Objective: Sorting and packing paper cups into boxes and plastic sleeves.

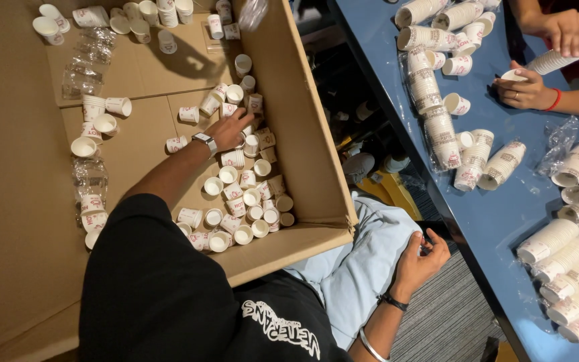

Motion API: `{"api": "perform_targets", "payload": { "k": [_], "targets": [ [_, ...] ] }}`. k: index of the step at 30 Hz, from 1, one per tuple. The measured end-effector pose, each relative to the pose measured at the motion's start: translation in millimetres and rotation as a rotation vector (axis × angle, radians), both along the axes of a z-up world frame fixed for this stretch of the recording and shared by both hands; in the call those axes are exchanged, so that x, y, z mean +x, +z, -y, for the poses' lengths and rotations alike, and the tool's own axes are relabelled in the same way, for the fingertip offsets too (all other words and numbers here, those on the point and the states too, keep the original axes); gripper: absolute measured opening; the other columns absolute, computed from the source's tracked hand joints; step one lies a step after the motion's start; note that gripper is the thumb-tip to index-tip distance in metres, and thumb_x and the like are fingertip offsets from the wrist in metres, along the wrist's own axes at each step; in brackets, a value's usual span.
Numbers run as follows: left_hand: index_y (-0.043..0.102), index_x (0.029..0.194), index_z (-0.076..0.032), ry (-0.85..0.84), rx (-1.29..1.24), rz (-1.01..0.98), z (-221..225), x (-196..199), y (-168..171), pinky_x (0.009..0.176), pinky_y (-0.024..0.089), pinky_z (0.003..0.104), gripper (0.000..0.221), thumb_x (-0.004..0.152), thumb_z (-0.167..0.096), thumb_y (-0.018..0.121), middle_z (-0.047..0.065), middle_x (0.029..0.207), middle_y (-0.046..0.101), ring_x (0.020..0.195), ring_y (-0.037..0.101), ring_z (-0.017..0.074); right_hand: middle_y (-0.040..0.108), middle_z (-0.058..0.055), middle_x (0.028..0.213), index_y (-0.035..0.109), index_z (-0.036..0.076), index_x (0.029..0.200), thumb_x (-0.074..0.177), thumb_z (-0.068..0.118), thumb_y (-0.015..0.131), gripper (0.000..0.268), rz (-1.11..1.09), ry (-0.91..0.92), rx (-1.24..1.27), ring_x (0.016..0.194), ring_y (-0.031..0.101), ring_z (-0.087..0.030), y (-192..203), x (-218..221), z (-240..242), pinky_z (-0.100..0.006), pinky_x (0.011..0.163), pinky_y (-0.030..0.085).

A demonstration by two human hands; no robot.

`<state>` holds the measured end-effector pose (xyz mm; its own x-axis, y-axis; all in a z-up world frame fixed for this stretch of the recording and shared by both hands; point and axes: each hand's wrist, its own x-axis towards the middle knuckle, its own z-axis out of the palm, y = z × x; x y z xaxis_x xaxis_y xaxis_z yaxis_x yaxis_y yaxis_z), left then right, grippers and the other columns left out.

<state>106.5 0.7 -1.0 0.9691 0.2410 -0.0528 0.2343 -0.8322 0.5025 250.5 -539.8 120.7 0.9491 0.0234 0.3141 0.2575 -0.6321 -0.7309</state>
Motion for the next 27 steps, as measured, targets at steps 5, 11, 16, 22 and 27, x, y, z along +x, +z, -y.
{"api": "perform_targets", "payload": {
  "k": [5, 11, 16, 22, 27],
  "targets": [
    [0.05, 0.139, -0.008, -0.081, 0.034, -0.153, -16, 21, -16, 0.094, 0.054, 0.047, 0.071, 0.073, -0.011, 0.076, 0.032, 0.145, 0.037, 0.103, 0.064, 0.0477, 0.053, -0.01, 0.129, 0.067, 0.003, 0.122, 0.102, 0.02, 0.071, 0.026, -0.003, 0.007, 0.021, 0.093, 0.057, -0.014, -2, -1, 0, -0.029, 0.08, 0.048],
    [0.062, 0.127, -0.006, -0.124, 0.127, -0.351, -19, 41, -33, 0.094, 0.056, 0.047, 0.058, 0.074, -0.017, 0.082, 0.028, 0.132, 0.047, 0.103, 0.065, 0.0445, 0.054, -0.01, 0.128, 0.068, 0.003, 0.12, 0.102, 0.021, 0.071, 0.026, 0.006, 0.002, 0.03, 0.093, 0.058, -0.014, 0, -2, 0, -0.029, 0.079, 0.048],
    [0.065, 0.124, -0.008, -0.103, 0.131, -0.268, -26, 35, -55, 0.094, 0.055, 0.048, 0.05, 0.078, -0.018, 0.081, 0.026, 0.127, 0.051, 0.103, 0.065, 0.0439, 0.055, -0.009, 0.128, 0.069, 0.003, 0.12, 0.102, 0.021, 0.071, 0.026, 0.008, -0.008, 0.031, 0.092, 0.059, -0.013, 1, -2, 1, -0.029, 0.078, 0.048],
    [0.066, 0.127, -0.013, -0.131, -0.078, 0.037, -36, 7, -1, 0.092, 0.052, 0.048, 0.059, 0.07, -0.011, 0.082, 0.02, 0.111, 0.06, 0.105, 0.062, 0.0392, 0.055, -0.011, 0.129, 0.07, 0.003, 0.118, 0.101, 0.021, 0.071, 0.025, 0.013, 0.001, 0.015, 0.091, 0.059, -0.014, -3, 2, 5, -0.029, 0.078, 0.049],
    [0.066, 0.131, -0.016, -0.024, -0.792, -0.056, -25, -6, 127, 0.088, 0.058, 0.032, 0.053, 0.081, 0.002, 0.065, 0.007, 0.117, 0.068, 0.104, 0.067, 0.0171, 0.055, -0.013, 0.131, 0.07, 0.003, 0.119, 0.1, 0.019, 0.072, 0.025, 0.022, 0.006, 0.019, 0.091, 0.06, -0.015, 5, -3, 1, -0.03, 0.08, 0.05]
  ]
}}
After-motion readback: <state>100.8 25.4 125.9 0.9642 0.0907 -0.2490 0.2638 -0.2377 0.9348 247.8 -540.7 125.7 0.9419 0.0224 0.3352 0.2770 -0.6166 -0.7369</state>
